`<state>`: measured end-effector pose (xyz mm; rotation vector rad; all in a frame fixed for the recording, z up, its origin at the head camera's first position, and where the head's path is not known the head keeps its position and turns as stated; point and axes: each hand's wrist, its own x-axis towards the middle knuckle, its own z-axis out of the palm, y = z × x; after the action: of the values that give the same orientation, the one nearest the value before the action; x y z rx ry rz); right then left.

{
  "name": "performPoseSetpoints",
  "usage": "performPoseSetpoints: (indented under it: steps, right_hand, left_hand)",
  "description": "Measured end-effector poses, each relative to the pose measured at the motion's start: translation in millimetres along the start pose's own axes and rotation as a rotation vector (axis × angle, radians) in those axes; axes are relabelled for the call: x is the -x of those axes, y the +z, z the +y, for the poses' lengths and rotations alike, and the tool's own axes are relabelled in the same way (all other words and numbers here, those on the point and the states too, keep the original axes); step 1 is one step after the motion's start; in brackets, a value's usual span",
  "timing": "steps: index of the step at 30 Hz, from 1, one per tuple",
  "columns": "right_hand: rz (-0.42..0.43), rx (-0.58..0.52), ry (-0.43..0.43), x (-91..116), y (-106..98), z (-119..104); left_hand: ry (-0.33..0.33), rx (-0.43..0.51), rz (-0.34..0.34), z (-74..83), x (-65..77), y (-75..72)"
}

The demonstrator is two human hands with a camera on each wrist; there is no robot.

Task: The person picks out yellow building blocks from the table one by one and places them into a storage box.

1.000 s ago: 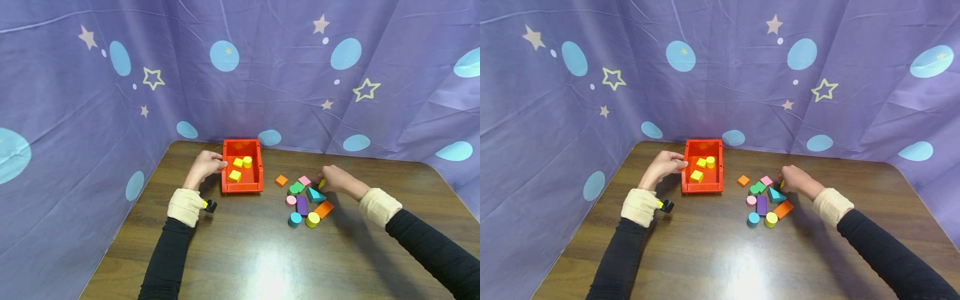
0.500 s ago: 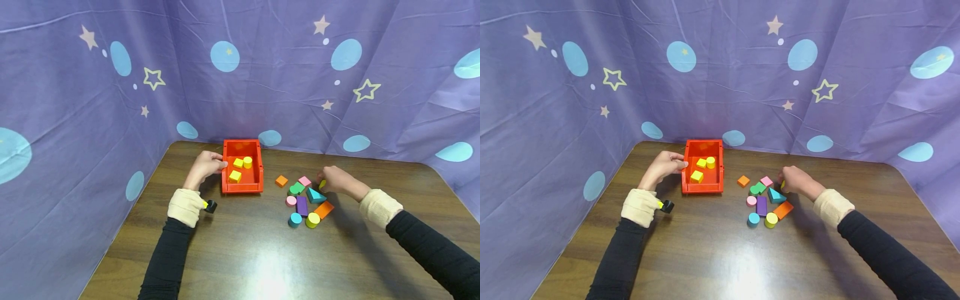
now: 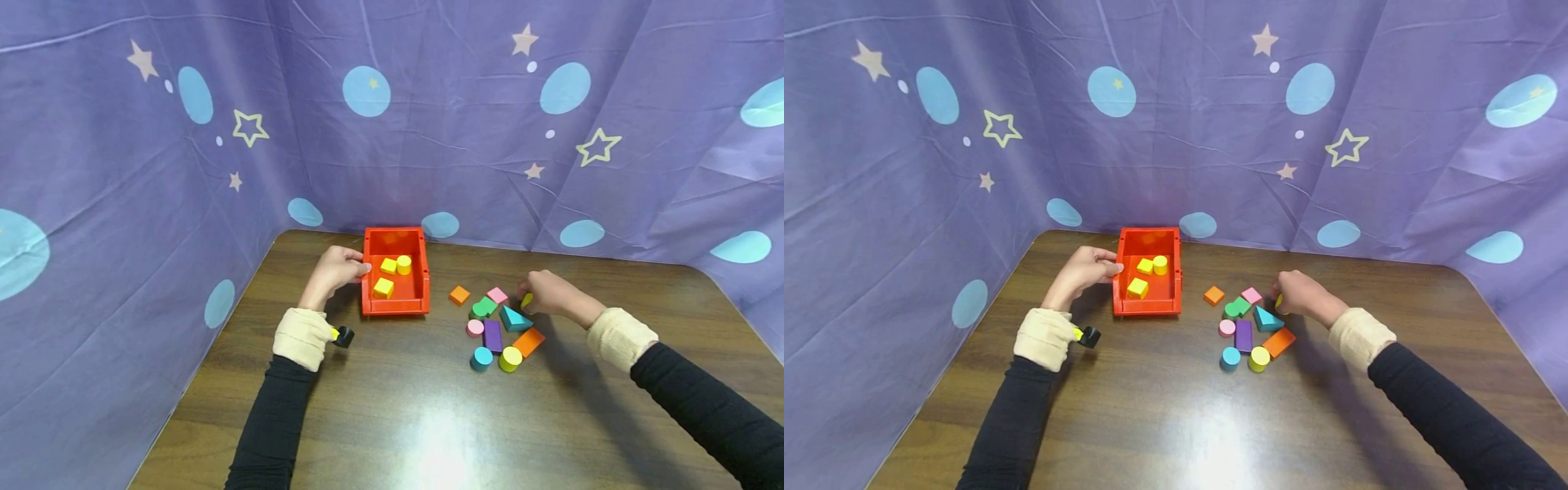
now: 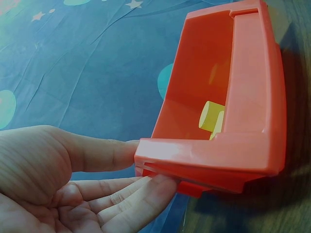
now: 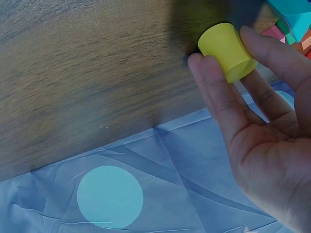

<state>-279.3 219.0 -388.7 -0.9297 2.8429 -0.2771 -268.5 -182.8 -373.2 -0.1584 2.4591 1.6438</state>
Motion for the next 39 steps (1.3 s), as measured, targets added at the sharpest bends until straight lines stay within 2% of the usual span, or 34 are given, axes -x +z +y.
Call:
performPoseSetpoints:
  steps: [13,21,30,39]
  right_hand:
    - [-0.01,0.008,0.01,-4,-5,-3]
    - [0.031,0.04,-0.057,-5,-16,-6]
    - [0.039,0.029,-0.062,-8,-27,-12]
    - [0.09,0.008,-0.073,-9,-40,-25]
  left_hand:
    - [0.0,-0.015,0.005,-1.5,-1.6,-0.5]
    - [-0.008,-0.012,-0.004,-0.3,-0.9,-0.4]
    - [-0.004,-0.011,0.0,-1.7,-1.3,0.3]
    - [-0.001,-0.007,0.001,-2.4,-3.4,0.4]
